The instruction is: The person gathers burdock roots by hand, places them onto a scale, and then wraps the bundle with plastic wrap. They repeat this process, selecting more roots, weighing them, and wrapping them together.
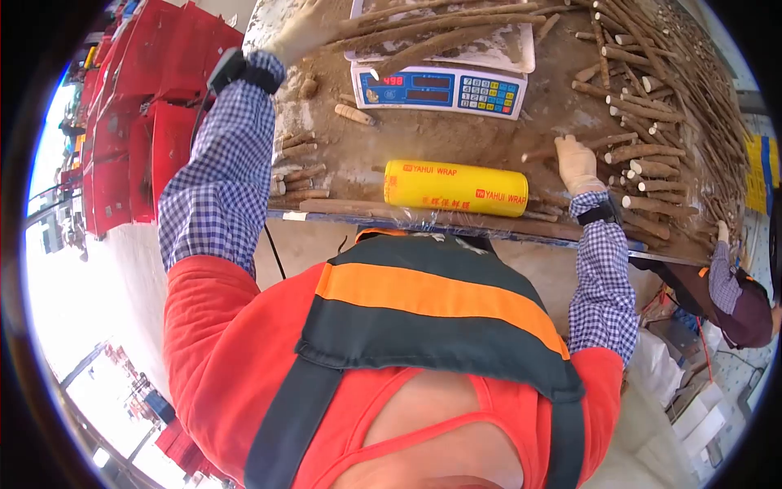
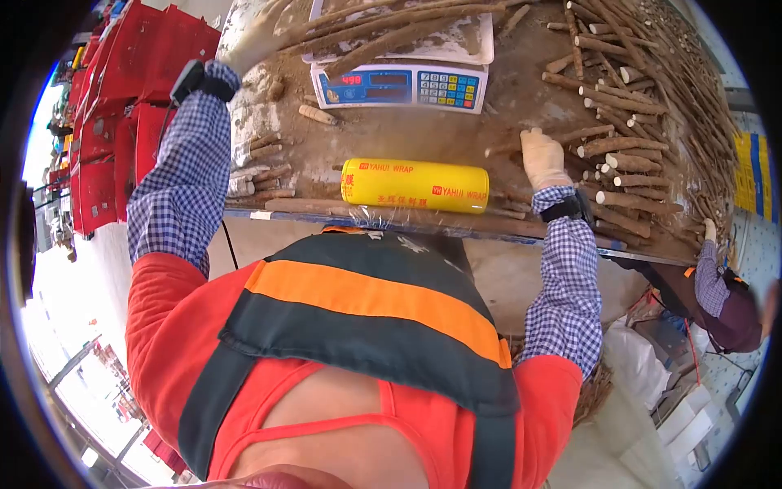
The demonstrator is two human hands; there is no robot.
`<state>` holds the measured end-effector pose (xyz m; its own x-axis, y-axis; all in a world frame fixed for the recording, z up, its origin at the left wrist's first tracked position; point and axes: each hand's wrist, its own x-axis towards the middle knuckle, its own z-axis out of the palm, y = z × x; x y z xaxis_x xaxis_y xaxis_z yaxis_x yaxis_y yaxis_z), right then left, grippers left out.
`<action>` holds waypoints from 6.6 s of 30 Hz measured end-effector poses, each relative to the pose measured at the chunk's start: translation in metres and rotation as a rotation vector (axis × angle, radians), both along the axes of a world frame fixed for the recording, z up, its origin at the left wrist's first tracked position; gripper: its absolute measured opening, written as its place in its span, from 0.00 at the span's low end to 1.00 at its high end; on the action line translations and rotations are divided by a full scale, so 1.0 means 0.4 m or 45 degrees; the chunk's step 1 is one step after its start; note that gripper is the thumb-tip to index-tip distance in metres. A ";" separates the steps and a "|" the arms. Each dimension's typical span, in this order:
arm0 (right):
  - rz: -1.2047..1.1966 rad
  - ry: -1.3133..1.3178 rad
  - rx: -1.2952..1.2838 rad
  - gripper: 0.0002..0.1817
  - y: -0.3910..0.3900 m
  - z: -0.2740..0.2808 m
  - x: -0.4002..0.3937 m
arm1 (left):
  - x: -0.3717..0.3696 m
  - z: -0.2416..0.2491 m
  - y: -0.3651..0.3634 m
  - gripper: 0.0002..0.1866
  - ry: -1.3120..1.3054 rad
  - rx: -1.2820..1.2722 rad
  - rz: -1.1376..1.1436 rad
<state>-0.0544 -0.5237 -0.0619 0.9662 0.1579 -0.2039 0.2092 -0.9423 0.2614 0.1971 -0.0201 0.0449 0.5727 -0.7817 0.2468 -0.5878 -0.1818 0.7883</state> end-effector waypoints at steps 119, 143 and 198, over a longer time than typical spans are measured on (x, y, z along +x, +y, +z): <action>0.311 -0.227 0.270 0.22 0.565 0.075 -0.543 | -0.990 -0.161 -0.286 0.19 0.264 0.921 -0.217; 0.129 0.419 0.414 0.20 0.547 0.129 -0.485 | -1.066 -0.207 -0.295 0.32 -0.155 0.963 0.172; -0.711 -0.418 0.559 0.13 -0.283 0.246 0.006 | -0.415 -0.031 -0.539 0.17 0.604 0.282 -0.072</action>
<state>-0.0521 -0.6369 0.0367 0.9263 -0.3691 0.0750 -0.3497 -0.9167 -0.1932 0.0312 -0.2356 0.0323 0.5368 -0.8187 -0.2042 -0.1893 -0.3527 0.9164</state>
